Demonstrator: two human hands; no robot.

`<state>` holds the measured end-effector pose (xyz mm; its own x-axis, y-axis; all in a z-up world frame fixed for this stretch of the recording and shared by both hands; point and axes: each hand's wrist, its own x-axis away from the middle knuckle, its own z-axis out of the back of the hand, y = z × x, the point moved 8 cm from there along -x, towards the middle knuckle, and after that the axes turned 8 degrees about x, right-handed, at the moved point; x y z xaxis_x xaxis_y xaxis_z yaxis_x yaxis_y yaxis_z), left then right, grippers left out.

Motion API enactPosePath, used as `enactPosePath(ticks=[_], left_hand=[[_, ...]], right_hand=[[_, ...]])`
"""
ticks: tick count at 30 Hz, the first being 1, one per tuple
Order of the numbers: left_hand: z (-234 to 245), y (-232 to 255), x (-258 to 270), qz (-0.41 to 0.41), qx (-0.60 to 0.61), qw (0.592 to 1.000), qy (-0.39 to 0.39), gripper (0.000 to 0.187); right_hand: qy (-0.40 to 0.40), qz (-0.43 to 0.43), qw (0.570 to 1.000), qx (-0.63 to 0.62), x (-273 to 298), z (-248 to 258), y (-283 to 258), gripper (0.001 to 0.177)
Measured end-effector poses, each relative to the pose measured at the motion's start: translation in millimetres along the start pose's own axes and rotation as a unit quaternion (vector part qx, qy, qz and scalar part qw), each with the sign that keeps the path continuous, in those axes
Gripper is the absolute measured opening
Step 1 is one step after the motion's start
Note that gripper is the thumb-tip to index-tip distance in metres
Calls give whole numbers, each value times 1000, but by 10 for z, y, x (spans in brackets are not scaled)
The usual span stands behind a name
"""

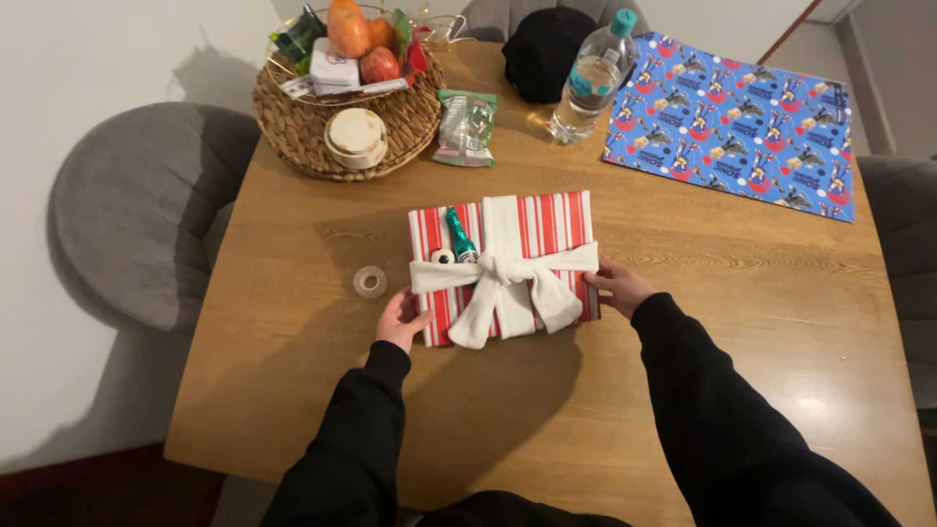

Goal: The person wraps a rectangular gift box with red and white striped paper and ties a white sock around it to form a bow. They then place a small green bottle and a googly eye on the bow as decoration.

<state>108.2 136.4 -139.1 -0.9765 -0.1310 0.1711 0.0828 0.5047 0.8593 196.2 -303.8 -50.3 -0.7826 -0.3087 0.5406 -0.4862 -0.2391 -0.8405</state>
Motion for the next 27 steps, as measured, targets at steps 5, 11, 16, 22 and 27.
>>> enactPosePath(ticks=[5,11,16,22,27], left_hand=[[61,-178,-57,35,-56,998,-19,65],[-6,-367,157,107,-103,988,-43,70],[-242,-396,331,108,-129,980,-110,69],[-324,-381,385,140,-119,977,-104,77],[-389,-306,409,112,-90,981,-133,84]], right_hand=[[21,-44,999,15,45,96,263,46],[44,-39,998,5,509,164,666,51],[91,-92,992,15,1029,230,928,55],[72,-57,996,-13,1180,141,830,64],[69,-56,996,-7,1243,95,701,71]])
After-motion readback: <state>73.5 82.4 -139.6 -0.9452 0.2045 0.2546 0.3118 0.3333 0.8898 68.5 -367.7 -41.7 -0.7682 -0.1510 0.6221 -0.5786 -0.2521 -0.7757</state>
